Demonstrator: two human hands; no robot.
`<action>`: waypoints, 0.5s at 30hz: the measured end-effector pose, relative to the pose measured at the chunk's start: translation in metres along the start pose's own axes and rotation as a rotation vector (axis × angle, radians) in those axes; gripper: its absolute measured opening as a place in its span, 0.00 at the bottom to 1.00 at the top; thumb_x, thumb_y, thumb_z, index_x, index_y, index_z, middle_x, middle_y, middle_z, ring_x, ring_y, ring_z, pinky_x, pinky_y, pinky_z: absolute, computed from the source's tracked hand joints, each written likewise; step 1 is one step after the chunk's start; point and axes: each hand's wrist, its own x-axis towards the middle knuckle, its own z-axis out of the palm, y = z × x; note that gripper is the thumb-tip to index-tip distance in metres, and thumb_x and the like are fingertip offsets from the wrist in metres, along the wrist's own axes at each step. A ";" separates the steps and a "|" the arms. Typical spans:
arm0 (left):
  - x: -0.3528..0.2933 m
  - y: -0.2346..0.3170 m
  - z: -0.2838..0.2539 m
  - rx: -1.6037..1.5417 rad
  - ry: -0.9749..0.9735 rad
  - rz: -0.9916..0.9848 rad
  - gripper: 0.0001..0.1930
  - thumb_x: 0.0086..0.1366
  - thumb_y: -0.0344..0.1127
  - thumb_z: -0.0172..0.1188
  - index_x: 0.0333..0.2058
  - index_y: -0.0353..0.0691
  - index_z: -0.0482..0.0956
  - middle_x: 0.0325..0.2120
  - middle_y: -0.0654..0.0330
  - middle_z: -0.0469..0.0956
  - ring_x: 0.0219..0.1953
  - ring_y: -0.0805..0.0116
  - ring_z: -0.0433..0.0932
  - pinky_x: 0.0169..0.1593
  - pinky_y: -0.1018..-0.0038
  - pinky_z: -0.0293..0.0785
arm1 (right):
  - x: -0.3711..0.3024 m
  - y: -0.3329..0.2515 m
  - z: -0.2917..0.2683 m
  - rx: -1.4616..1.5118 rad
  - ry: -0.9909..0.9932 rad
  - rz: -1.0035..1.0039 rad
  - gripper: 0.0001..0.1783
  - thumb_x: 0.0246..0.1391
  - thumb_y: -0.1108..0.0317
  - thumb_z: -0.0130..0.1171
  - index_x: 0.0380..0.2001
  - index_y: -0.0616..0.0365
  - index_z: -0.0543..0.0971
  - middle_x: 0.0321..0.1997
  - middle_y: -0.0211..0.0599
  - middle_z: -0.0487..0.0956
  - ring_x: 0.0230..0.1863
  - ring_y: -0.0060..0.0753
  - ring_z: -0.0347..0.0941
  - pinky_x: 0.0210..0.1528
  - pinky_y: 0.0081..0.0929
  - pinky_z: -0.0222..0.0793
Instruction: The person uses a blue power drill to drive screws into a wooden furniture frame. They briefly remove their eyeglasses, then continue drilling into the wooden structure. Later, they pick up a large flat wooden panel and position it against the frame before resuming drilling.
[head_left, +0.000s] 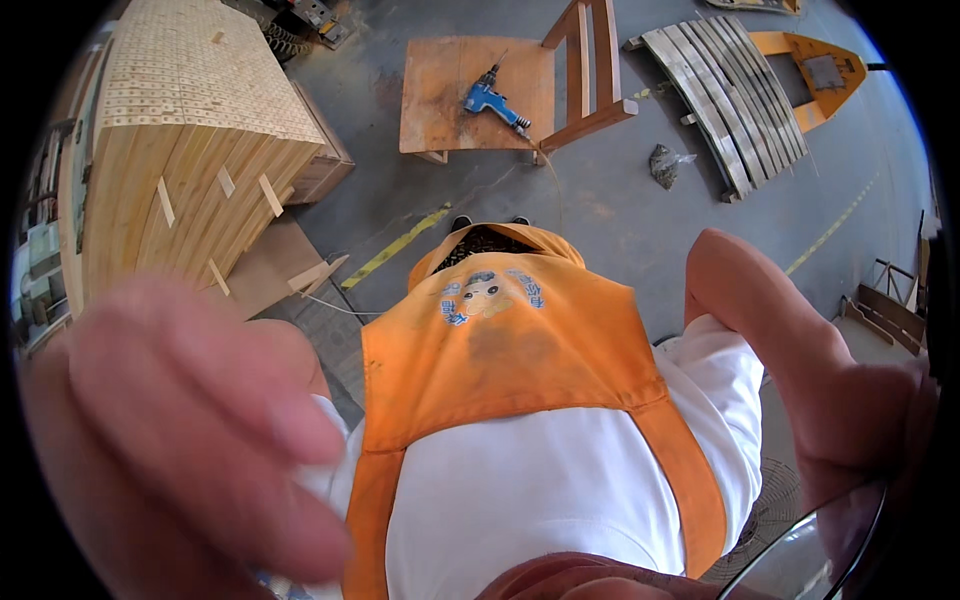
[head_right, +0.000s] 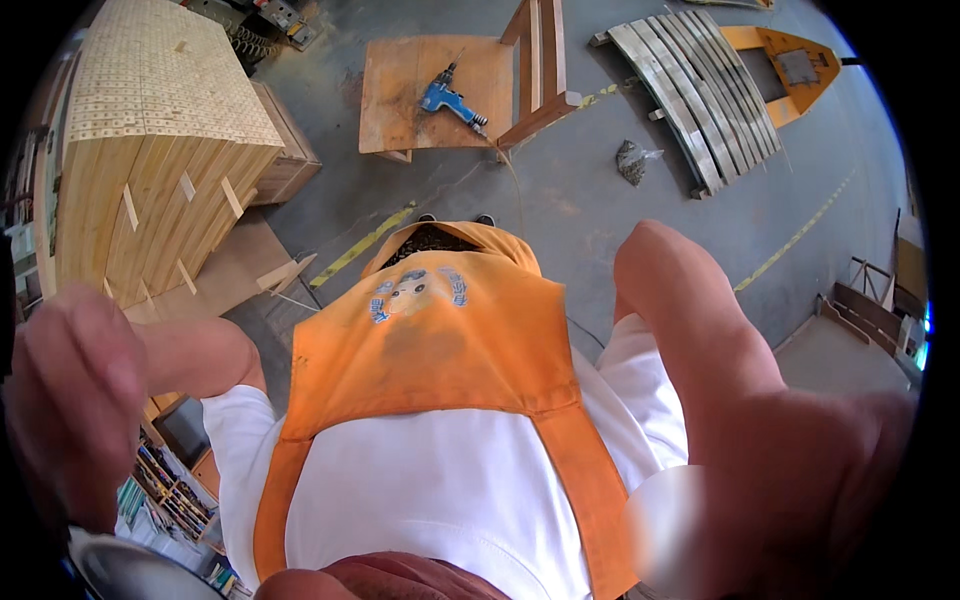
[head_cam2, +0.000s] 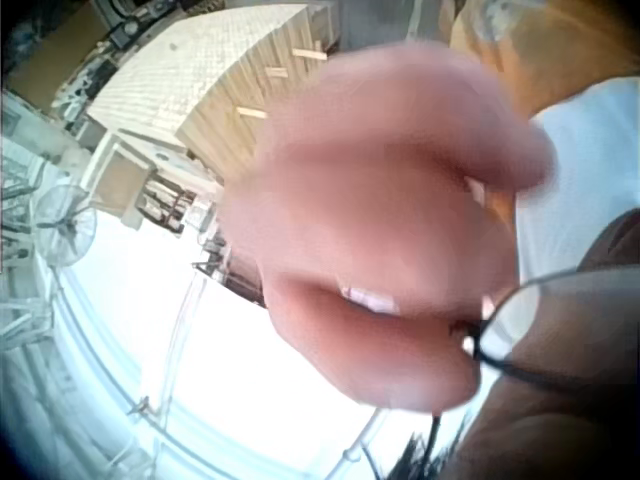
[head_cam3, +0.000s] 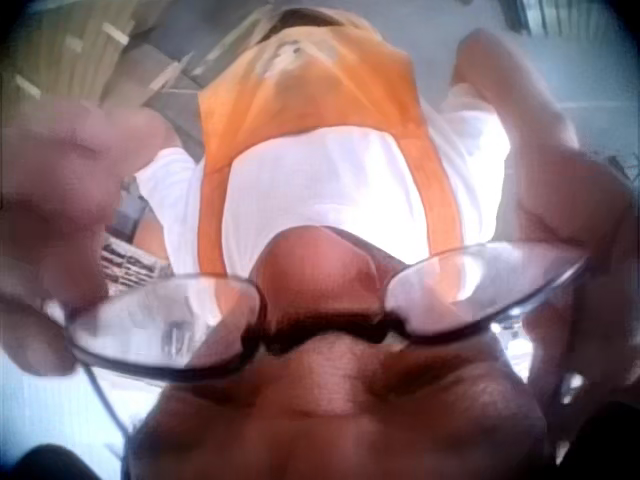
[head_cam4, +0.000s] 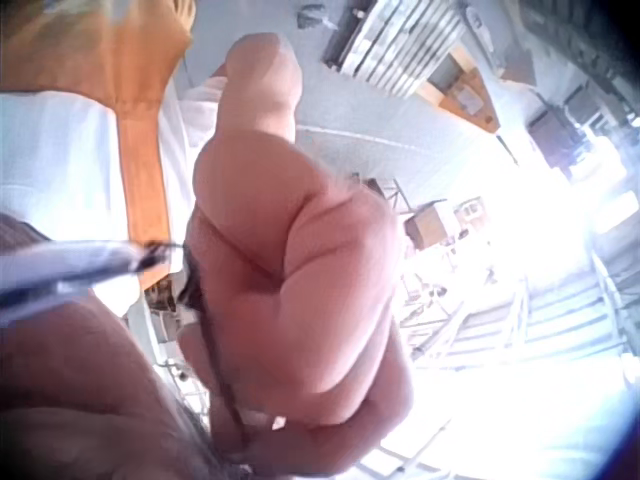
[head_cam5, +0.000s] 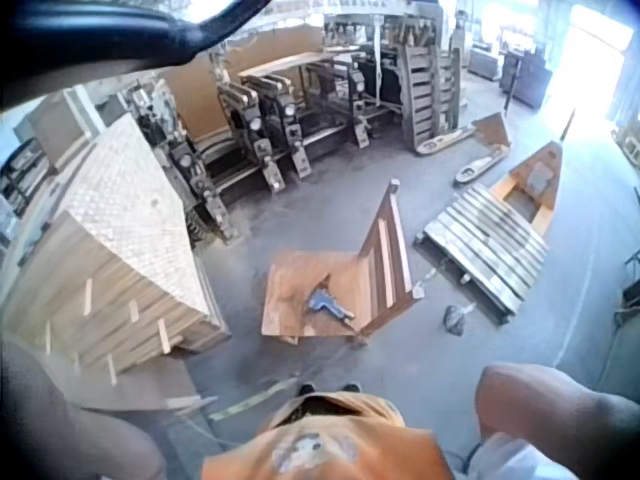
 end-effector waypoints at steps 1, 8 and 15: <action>-0.001 0.000 -0.005 0.005 0.000 0.000 0.12 0.65 0.35 0.54 0.47 0.41 0.74 0.36 0.58 0.78 0.43 0.60 0.79 0.52 0.54 0.68 | 0.001 0.002 0.000 -0.004 0.005 -0.005 0.11 0.58 0.69 0.53 0.43 0.55 0.78 0.31 0.30 0.76 0.27 0.19 0.68 0.32 0.19 0.65; -0.014 -0.014 -0.030 -0.038 0.105 -0.040 0.14 0.64 0.35 0.55 0.47 0.38 0.74 0.37 0.56 0.78 0.41 0.62 0.79 0.49 0.58 0.72 | -0.017 0.041 -0.016 -0.263 0.398 0.018 0.11 0.58 0.70 0.52 0.44 0.56 0.78 0.35 0.30 0.77 0.32 0.20 0.71 0.36 0.19 0.69; -0.083 -0.171 -0.024 -0.127 1.035 -0.449 0.14 0.66 0.33 0.53 0.47 0.31 0.73 0.36 0.55 0.79 0.40 0.65 0.79 0.47 0.69 0.76 | -0.231 0.308 -0.040 -0.636 0.155 1.309 0.21 0.51 0.62 0.60 0.45 0.66 0.74 0.41 0.53 0.80 0.45 0.46 0.77 0.48 0.39 0.72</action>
